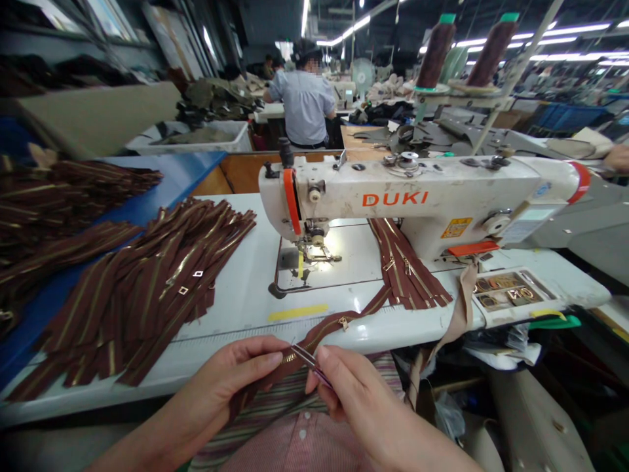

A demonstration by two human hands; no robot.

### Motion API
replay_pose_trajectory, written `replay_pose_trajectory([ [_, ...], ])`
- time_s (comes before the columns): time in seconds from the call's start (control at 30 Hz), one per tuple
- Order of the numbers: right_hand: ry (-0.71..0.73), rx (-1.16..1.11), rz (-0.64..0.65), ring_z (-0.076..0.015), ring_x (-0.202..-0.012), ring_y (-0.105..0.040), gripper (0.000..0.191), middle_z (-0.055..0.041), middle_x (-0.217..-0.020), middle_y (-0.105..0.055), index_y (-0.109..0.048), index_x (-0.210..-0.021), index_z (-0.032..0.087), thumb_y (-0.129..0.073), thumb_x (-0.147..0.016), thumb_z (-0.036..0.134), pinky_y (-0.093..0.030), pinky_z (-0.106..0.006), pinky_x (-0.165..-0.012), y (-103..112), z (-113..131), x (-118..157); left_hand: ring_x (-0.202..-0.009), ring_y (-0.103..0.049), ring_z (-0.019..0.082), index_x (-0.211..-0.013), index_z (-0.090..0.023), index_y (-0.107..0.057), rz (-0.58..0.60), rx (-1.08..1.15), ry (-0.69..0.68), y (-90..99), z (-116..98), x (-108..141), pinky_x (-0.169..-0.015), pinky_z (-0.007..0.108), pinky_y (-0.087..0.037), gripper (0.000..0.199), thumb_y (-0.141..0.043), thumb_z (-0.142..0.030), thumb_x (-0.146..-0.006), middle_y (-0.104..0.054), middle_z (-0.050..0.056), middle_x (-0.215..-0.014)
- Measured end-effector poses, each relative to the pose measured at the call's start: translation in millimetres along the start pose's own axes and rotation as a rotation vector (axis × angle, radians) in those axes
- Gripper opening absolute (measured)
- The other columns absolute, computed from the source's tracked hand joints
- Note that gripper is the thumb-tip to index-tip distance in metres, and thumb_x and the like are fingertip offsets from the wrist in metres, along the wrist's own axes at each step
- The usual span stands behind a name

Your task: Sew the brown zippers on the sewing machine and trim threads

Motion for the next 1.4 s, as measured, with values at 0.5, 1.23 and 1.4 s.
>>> replay_pose_trajectory([
  [0.5,-0.065,-0.169,0.093,-0.0045,-0.044,-0.020,0.050,0.0074,-0.055,-0.033,-0.055,-0.075,0.015,-0.049,-0.084,0.064,-0.011,-0.020,-0.041,-0.8,-8.7,-3.8,-0.082,-0.065,0.016,-0.090,-0.017,-0.072,-0.018,-0.064,-0.017,-5.0,-5.0,2.6,-0.079,0.025,-0.046,0.021,-0.073,-0.032,-0.075,-0.074,0.003,-0.090],
  [1.23,-0.155,-0.412,0.179,-0.0021,-0.038,-0.016,0.047,0.0089,-0.052,-0.035,-0.057,-0.076,0.014,-0.054,-0.083,0.060,-0.009,-0.018,-0.038,-4.1,-16.7,-5.7,-0.064,-0.057,0.010,-0.085,-0.017,-0.072,-0.035,0.038,0.016,-1.9,7.3,0.6,-0.063,0.020,-0.041,0.019,-0.077,-0.029,-0.071,-0.069,0.000,-0.074],
  [1.4,-0.184,-0.438,0.211,-0.0024,-0.038,-0.016,0.050,0.0089,-0.051,-0.034,-0.056,-0.076,0.015,-0.050,-0.083,0.064,-0.009,-0.018,-0.038,-8.0,-21.5,-7.3,-0.055,-0.046,0.007,-0.079,-0.016,-0.072,-0.009,0.065,0.030,-5.8,9.0,0.3,-0.054,0.018,-0.033,0.020,-0.078,-0.032,-0.069,-0.063,-0.001,-0.067],
])
Point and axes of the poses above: each hand's wrist, its own x-axis away from the middle knuckle, its own y-axis out of the back of the hand, z = x × y, the point moved 5 cm from there along -x, towards the middle knuckle
